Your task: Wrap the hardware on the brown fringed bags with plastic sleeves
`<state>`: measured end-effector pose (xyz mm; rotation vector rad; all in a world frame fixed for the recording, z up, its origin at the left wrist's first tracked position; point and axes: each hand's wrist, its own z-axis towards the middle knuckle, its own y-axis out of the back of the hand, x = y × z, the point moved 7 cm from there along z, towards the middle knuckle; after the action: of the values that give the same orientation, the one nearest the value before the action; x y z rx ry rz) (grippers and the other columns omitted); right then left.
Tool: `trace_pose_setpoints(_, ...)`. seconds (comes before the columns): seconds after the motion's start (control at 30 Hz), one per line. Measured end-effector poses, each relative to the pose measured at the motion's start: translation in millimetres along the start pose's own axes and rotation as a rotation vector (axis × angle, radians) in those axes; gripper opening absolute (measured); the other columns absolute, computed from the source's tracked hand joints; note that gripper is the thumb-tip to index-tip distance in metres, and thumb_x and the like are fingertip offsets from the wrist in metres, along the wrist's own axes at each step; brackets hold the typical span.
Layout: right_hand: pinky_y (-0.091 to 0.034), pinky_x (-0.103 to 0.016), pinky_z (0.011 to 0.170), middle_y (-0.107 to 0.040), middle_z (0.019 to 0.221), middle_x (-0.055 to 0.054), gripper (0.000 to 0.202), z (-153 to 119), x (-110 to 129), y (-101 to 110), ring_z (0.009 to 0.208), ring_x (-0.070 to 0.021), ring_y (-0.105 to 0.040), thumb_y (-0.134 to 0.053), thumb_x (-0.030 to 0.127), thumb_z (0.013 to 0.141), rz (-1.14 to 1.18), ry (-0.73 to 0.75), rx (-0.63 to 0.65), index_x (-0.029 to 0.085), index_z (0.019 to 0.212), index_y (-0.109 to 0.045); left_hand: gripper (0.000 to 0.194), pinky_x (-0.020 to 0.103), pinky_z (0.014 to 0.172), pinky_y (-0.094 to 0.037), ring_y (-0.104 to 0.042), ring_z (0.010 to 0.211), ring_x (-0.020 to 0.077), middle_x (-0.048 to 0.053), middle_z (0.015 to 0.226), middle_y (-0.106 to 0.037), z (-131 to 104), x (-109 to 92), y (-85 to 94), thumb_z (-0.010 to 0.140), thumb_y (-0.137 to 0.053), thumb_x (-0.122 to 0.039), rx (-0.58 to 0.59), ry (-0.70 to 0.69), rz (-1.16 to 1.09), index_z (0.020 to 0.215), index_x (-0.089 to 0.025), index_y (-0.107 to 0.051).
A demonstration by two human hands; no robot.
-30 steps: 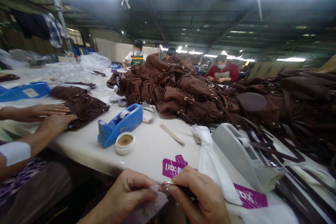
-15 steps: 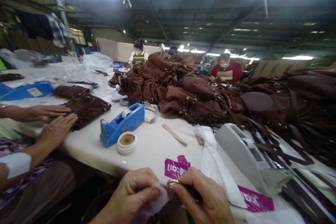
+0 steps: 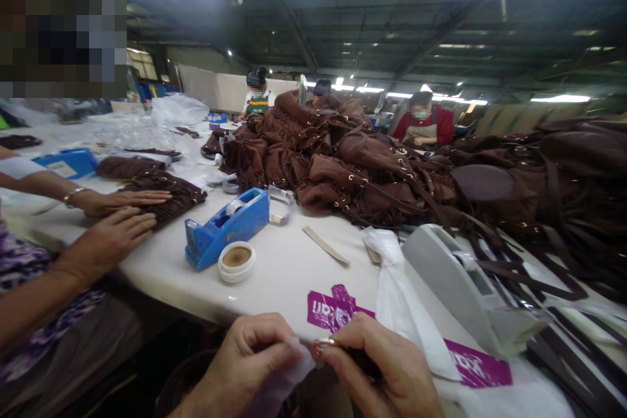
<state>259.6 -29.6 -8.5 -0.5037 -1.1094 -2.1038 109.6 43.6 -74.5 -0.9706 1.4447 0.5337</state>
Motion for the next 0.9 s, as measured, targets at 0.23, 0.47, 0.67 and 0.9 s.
trace_pose_setpoints(0.23,-0.041,-0.021,0.054,-0.061,0.064,0.003,0.024,-2.1,-5.7,-2.2,0.057,-0.0108,-0.059,-0.059,0.036,0.097,0.005,-0.034,0.02,0.022,0.078,-0.064,0.04,0.025,0.059,-0.04,-0.052,0.061,0.0147,0.003,0.063,-0.061,-0.2,-6.9,-5.5,0.067,-0.082,-0.054,0.03,-0.039,0.101,0.06,-0.015,-0.076)
trace_pose_setpoints(0.47,-0.041,-0.021,0.053,-0.061,0.063,0.005,0.025,-2.7,-2.6,0.9,0.055,-0.0099,-0.058,-0.06,0.037,0.097,-0.031,-0.01,0.0,0.022,0.076,-0.062,0.029,0.023,0.061,-0.041,-0.052,0.059,0.0133,0.001,0.059,-0.061,0.5,-11.1,-2.1,0.065,-0.085,-0.041,-0.045,-0.077,0.108,0.057,-0.015,-0.073)
trace_pose_setpoints(0.67,-0.042,-0.021,0.054,-0.063,0.064,0.004,0.025,-5.9,-4.6,1.7,0.056,-0.0099,-0.061,-0.057,0.035,0.098,-0.01,-0.008,0.016,0.022,0.077,-0.062,0.032,0.023,0.058,-0.037,-0.047,0.057,0.0119,0.0,0.057,-0.058,0.3,-1.8,-4.3,0.061,-0.085,-0.043,-0.034,0.011,0.019,0.056,-0.014,-0.072)
trace_pose_setpoints(0.9,-0.042,-0.021,0.052,-0.063,0.062,0.004,0.027,-5.7,-7.3,3.3,0.054,-0.0104,-0.06,-0.057,0.037,0.097,0.011,-0.047,0.006,0.022,0.075,-0.063,0.043,0.025,0.062,-0.039,-0.052,0.065,0.0157,0.004,0.066,-0.062,2.6,-4.4,-11.3,0.067,-0.079,-0.058,0.043,-0.005,0.129,0.064,-0.015,-0.078)
